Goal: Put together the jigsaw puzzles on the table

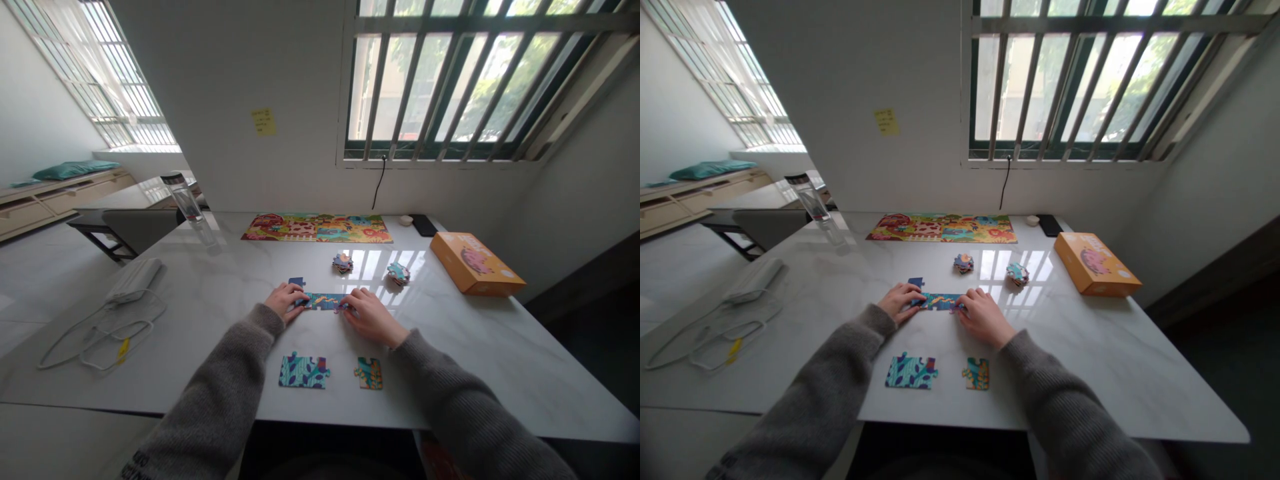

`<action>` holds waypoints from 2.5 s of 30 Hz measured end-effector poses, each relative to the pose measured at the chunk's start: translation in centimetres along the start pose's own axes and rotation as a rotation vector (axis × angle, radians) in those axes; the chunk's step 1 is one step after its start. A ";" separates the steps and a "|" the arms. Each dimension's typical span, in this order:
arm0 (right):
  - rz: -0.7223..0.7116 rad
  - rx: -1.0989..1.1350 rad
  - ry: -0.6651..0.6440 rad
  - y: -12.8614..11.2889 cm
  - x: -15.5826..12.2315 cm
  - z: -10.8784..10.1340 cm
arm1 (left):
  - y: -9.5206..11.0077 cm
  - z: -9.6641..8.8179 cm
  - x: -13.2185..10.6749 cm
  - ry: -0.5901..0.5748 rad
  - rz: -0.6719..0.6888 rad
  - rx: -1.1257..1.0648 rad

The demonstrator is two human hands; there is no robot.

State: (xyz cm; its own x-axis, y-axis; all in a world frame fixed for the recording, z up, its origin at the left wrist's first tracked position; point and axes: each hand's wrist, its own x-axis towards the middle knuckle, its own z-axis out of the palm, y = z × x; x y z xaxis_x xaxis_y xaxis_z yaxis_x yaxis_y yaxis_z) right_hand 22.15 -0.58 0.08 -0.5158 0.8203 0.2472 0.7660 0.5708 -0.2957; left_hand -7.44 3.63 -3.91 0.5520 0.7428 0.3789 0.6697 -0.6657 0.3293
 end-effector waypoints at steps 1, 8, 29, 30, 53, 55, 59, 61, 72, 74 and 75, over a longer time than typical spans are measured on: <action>-0.001 -0.004 0.001 0.0 0.0 0.0 | 0.0 0.0 0.0 0.004 0.004 0.003; 0.001 -0.016 -0.014 -0.1 0.0 0.0 | 0.7 0.1 -0.1 0.024 0.024 -0.002; 0.009 -0.010 -0.023 -0.2 -0.1 -0.1 | 0.6 1.0 0.3 0.050 -0.032 0.125; 0.009 0.005 -0.016 -0.1 0.0 -0.2 | 0.7 1.0 0.3 0.051 -0.034 0.121; 0.102 0.042 0.160 7.8 10.4 1.3 | 0.4 0.6 0.2 0.055 -0.160 0.074; 0.112 0.048 0.142 8.0 10.6 1.1 | 0.5 0.6 0.2 0.052 -0.162 0.084; 0.126 0.064 0.114 8.4 11.1 0.7 | 0.6 0.7 0.3 0.062 -0.155 0.084; 0.120 0.075 0.106 8.6 11.3 0.5 | 0.7 0.6 0.3 0.086 -0.145 0.074; -0.182 0.187 0.190 2.2 7.9 -0.6 | 3.3 -1.1 1.2 0.278 -0.362 -0.417; -0.230 0.188 0.201 0.2 6.4 -0.6 | 4.0 -0.8 1.4 0.244 -0.425 -0.598; -0.247 0.192 0.195 -0.7 5.7 -0.5 | 4.4 -0.6 1.5 0.225 -0.442 -0.698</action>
State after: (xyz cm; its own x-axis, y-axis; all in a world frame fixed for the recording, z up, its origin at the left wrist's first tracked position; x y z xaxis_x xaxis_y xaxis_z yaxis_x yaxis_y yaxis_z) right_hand 18.86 3.64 2.16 -0.5789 0.6451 0.4988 0.5320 0.7624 -0.3685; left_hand -3.95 1.80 -1.32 0.1509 0.9618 0.2285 0.3000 -0.2648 0.9165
